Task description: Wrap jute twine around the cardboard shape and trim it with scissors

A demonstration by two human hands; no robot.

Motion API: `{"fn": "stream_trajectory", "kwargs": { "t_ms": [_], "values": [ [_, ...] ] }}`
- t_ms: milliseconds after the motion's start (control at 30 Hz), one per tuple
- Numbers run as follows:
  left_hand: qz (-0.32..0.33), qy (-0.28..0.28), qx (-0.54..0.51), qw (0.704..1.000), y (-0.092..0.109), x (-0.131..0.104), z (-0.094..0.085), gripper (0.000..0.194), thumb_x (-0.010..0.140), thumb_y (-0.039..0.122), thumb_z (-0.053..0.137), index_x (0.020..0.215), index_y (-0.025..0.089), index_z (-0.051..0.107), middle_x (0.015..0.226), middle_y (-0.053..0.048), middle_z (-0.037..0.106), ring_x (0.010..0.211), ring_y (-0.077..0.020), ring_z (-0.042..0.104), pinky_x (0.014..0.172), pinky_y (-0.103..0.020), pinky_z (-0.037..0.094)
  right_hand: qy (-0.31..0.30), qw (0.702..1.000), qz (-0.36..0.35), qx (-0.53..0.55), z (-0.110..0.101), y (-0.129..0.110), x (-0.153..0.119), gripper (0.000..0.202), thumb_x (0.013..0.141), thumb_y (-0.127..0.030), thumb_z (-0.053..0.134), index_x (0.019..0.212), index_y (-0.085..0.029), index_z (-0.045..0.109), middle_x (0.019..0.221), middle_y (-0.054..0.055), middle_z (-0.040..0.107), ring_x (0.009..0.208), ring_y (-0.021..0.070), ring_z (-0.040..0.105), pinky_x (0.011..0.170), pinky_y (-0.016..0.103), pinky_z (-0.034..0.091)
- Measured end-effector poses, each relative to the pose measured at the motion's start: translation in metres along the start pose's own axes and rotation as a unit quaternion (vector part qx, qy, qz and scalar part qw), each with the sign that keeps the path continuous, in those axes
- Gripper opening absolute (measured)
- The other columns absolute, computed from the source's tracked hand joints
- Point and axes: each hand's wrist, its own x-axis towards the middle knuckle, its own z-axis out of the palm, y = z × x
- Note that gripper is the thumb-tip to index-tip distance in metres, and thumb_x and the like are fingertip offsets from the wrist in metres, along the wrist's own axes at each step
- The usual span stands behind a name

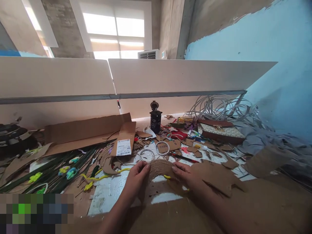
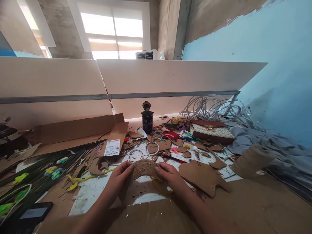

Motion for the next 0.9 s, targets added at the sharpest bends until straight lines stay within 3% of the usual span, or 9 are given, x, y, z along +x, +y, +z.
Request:
{"fn": "stream_trajectory", "kwargs": {
  "t_ms": [133, 467, 733, 900],
  "values": [
    [-0.009, 0.021, -0.018, 1.0, -0.002, 0.0, 0.0, 0.039, 0.074, 0.059, 0.07, 0.078, 0.02, 0.065, 0.074, 0.001, 0.062, 0.073, -0.0187, 0.053, 0.067, -0.026, 0.041, -0.01, 0.999, 0.011, -0.032, 0.001, -0.005, -0.003, 0.051, 0.075, -0.065, 0.077, 0.085, -0.016, 0.069, 0.074, 0.002, 0.064, 0.059, 0.0131, 0.053, 0.055, 0.023, 0.039],
    [-0.01, 0.008, -0.018, 1.0, -0.009, 0.0, 0.003, 0.039, 0.079, 0.058, 0.069, 0.081, 0.019, 0.065, 0.076, 0.0, 0.062, 0.073, -0.018, 0.052, 0.066, -0.025, 0.042, 0.004, 0.999, -0.008, -0.043, -0.002, 0.006, 0.002, 0.048, 0.077, -0.065, 0.074, 0.077, -0.018, 0.064, 0.063, -0.001, 0.058, 0.051, 0.0112, 0.046, 0.048, 0.023, 0.033],
    [-0.019, 0.011, -0.005, 1.0, -0.003, -0.004, 0.005, 0.041, 0.076, 0.06, 0.07, 0.079, 0.02, 0.065, 0.075, 0.0, 0.063, 0.074, -0.0195, 0.054, 0.065, -0.026, 0.043, -0.002, 0.999, -0.003, -0.038, 0.0, 0.005, 0.0, 0.042, 0.074, -0.055, 0.08, 0.087, -0.017, 0.068, 0.069, 0.0, 0.063, 0.059, 0.0139, 0.054, 0.052, 0.023, 0.037],
    [-0.037, 0.006, -0.024, 0.999, -0.002, -0.005, 0.004, 0.042, 0.074, 0.061, 0.071, 0.079, 0.02, 0.065, 0.076, 0.0, 0.066, 0.073, -0.0193, 0.056, 0.064, -0.026, 0.045, 0.001, 1.0, -0.001, -0.023, 0.0, 0.004, 0.0, 0.045, 0.074, -0.06, 0.077, 0.084, -0.018, 0.066, 0.067, 0.0, 0.063, 0.056, 0.0141, 0.054, 0.053, 0.025, 0.04]
  ]
}}
